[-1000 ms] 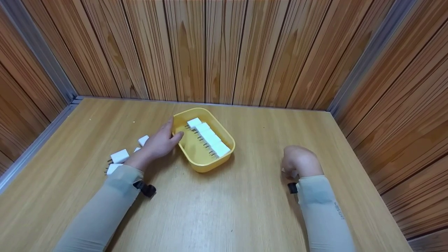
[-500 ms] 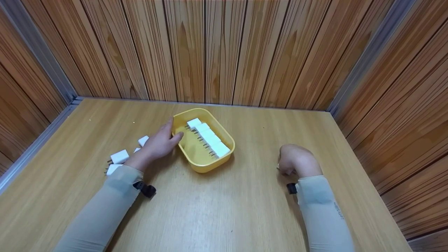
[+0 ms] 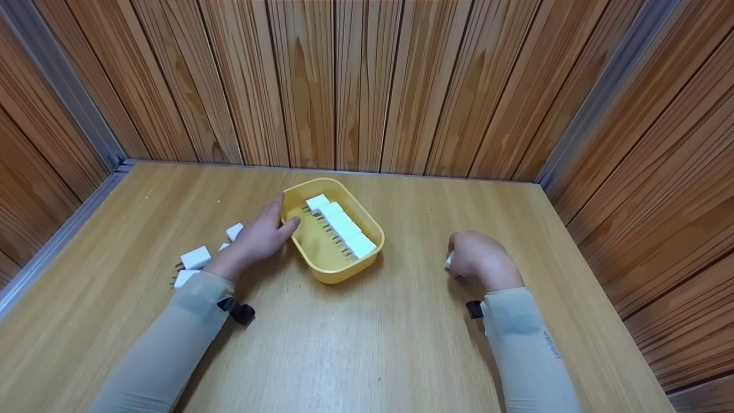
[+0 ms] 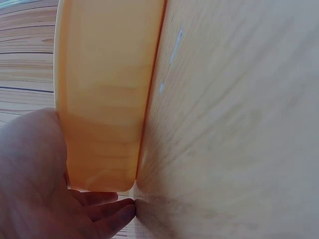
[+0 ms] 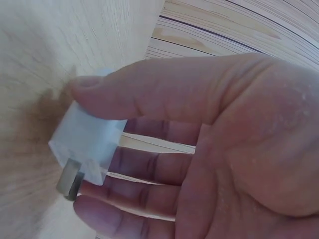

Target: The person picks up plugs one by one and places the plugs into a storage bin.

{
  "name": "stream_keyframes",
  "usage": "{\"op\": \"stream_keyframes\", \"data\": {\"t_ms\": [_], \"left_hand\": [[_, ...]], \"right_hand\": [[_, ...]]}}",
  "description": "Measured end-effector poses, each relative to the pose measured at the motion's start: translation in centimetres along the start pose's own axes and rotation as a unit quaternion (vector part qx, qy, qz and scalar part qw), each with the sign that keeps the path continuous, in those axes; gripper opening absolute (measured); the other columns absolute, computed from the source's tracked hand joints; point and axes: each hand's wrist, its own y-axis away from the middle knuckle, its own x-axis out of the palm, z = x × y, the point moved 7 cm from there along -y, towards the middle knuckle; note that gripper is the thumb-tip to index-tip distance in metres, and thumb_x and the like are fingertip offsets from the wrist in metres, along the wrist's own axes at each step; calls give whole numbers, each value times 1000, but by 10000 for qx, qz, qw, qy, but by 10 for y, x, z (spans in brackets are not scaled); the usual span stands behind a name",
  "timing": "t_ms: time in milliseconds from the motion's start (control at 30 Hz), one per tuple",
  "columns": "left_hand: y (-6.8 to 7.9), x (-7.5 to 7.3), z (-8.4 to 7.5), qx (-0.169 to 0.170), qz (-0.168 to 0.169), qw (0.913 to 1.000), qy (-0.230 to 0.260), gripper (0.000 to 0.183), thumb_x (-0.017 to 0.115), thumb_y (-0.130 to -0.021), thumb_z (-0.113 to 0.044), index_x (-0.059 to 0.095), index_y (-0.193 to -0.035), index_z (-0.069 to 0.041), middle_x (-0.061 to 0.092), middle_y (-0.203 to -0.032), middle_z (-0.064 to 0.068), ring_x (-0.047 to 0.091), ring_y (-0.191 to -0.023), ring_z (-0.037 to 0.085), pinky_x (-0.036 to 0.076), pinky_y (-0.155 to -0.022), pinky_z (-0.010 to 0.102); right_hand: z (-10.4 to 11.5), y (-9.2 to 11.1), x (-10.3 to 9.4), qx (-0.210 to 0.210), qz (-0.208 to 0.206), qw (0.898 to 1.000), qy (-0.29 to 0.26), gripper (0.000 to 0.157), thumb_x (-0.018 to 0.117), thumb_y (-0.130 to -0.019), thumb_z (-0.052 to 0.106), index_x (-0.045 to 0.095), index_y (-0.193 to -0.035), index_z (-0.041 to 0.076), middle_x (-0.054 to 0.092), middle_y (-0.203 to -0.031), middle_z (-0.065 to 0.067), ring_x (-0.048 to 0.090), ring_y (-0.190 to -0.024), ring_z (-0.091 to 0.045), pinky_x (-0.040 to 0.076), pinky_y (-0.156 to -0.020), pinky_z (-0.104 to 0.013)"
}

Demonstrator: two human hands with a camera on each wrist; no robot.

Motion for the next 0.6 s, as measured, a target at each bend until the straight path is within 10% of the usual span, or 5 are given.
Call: {"op": "stream_keyframes", "data": {"t_ms": [367, 600], "left_hand": [[0, 0, 1, -10, 32, 10000, 65, 94, 52, -111, -58, 6, -181, -15, 35, -176, 18, 53, -137, 36, 47, -114, 55], [-2, -1, -2, 254, -88, 9996, -110, 93, 51, -112, -54, 8, -179, -8, 38, -174, 23, 53, -138, 34, 42, -122, 55]], "right_hand": [[11, -3, -1, -285, -579, 9979, 31, 42, 81, -98, 19, 71, -136, 5, 70, -120, -18, 63, -97, -35, 53, -82, -51], [21, -5, -4, -414, -1065, 9934, 125, 40, 76, -104, 21, 71, -139, 1, 69, -127, -23, 66, -108, -41, 53, -98, -69]]}}
